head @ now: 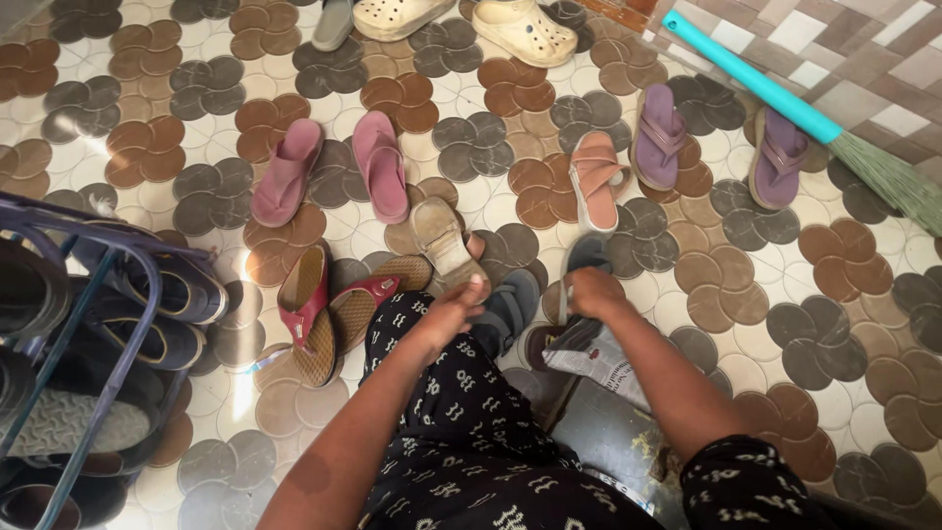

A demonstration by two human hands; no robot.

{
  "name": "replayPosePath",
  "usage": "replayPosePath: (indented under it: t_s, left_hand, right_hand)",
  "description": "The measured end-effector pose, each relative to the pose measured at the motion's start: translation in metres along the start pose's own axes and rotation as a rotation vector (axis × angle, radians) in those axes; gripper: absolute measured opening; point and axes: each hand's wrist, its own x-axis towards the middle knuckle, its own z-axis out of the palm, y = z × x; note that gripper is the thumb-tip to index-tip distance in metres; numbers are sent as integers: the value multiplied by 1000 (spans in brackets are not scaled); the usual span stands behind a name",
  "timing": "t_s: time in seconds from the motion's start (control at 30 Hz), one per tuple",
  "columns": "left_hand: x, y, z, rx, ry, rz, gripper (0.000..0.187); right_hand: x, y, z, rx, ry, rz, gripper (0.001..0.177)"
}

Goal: The person sits on the floor and wipes various shoes and sandals using a white cloth. They handle a grey slip-on shoe, brown sandals, and pink slippers, wiping the soles and uppers before placing them back on a blue shoe rack or the floor.

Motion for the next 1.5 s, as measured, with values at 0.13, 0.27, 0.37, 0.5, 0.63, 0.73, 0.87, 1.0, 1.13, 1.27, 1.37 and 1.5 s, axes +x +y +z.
replayPosePath:
  t_s: [0.13,0.27,0.37,0.5,0.63,0.73,0.87,1.0,1.13,1.27,1.37,1.5]
  left_hand:
    - [0,-7,-9,-36,23,-20,77]
    - [-4,-4,-4,-9,6,-5,77]
    - [-9,-3,1,4,-19,5,76]
    - [-11,-1,6,16,-29,23,72]
    - [-17,0,13,69,-11,63,64]
    - [-31,10,24,122,57,293,56]
    - [-74,48,34,744,433,690,56]
    - [-117,83,26,867,762,857,58]
    - [-163,86,-4,808,1120,957,63]
    - [-204,67,-52,891,1456,791,29]
    - [-240,37,-74,1049,1671,771,22]
    - [-274,-9,-82,785,1752,729,20]
  right_hand:
    - [-6,10,-13,37,-27,368,98]
    - [-22,9,-14,5,-193,285,99]
    - [-38,6,-2,10,-91,262,85]
    - [-46,-2,6,69,86,276,48]
    - [-70,-39,-28,57,169,225,40]
    - [-101,-91,-74,56,280,144,43]
    - [-131,-152,-131,96,579,-94,45]
    - [-155,-204,-161,144,940,-450,46]
    - [-164,-252,-172,217,1210,-780,45]
    - [-163,-312,-176,352,1135,-950,47]
    - [-167,-368,-170,529,991,-1009,45]
    - [-180,-440,-152,563,815,-1005,41]
